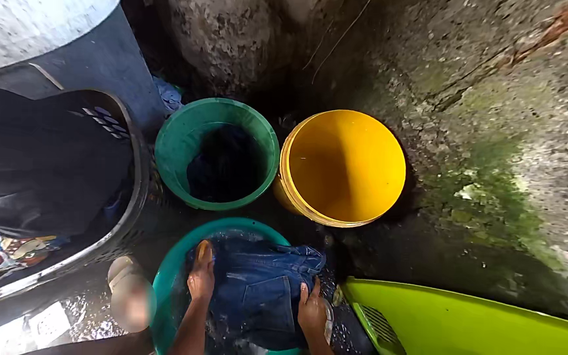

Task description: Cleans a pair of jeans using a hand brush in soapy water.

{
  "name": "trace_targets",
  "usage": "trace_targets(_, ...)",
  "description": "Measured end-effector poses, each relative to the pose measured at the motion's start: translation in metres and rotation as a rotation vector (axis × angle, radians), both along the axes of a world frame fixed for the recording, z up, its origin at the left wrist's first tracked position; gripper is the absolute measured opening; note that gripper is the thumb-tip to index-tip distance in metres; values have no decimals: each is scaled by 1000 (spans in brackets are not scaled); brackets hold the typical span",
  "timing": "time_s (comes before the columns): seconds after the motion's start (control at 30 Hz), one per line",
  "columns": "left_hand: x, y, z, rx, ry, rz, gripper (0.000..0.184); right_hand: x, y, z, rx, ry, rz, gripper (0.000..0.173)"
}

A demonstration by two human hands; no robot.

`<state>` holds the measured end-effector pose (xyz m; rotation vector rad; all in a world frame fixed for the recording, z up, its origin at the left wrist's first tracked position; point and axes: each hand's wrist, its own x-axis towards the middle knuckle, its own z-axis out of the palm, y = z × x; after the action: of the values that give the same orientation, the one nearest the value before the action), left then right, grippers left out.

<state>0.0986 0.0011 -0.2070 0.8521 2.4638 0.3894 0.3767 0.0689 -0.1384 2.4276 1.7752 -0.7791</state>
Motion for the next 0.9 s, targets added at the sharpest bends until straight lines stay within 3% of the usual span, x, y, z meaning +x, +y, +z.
trace_targets(0.27,-16,-2,-21,-41,-12,-111,55,4,-1,-5,13,79,-4,63)
trace_targets(0.37,-9,8,11,-17,-84,-88,49,4,-2,-5,24,76,-8,63)
trace_targets(0.5,100,31,76,402,-67,-259,33,2,-3,-2,40,72,8,62)
trace_targets(0.57,144,30,72,477,-120,-512,33,1,-2,1,5,53,15,62)
trace_targets(0.6,140,22,61,363,-122,-649,35,1,-2,3,-25,39,15,63)
trace_targets(0.67,81,8,39,-11,-63,-751,40,0,-1,3,-18,13,20,67)
trace_targets(0.73,13,-3,39,-279,-109,-633,46,-5,-3,5,-34,-7,26,73)
trace_targets(0.77,3,0,48,-340,-142,-547,46,-10,-1,6,-49,-12,27,75)
trace_targets(0.83,35,13,73,-321,-182,-399,44,-13,3,9,-60,-9,29,75)
trace_targets(0.9,106,22,101,-76,-181,-440,40,-14,2,7,-43,18,52,71)
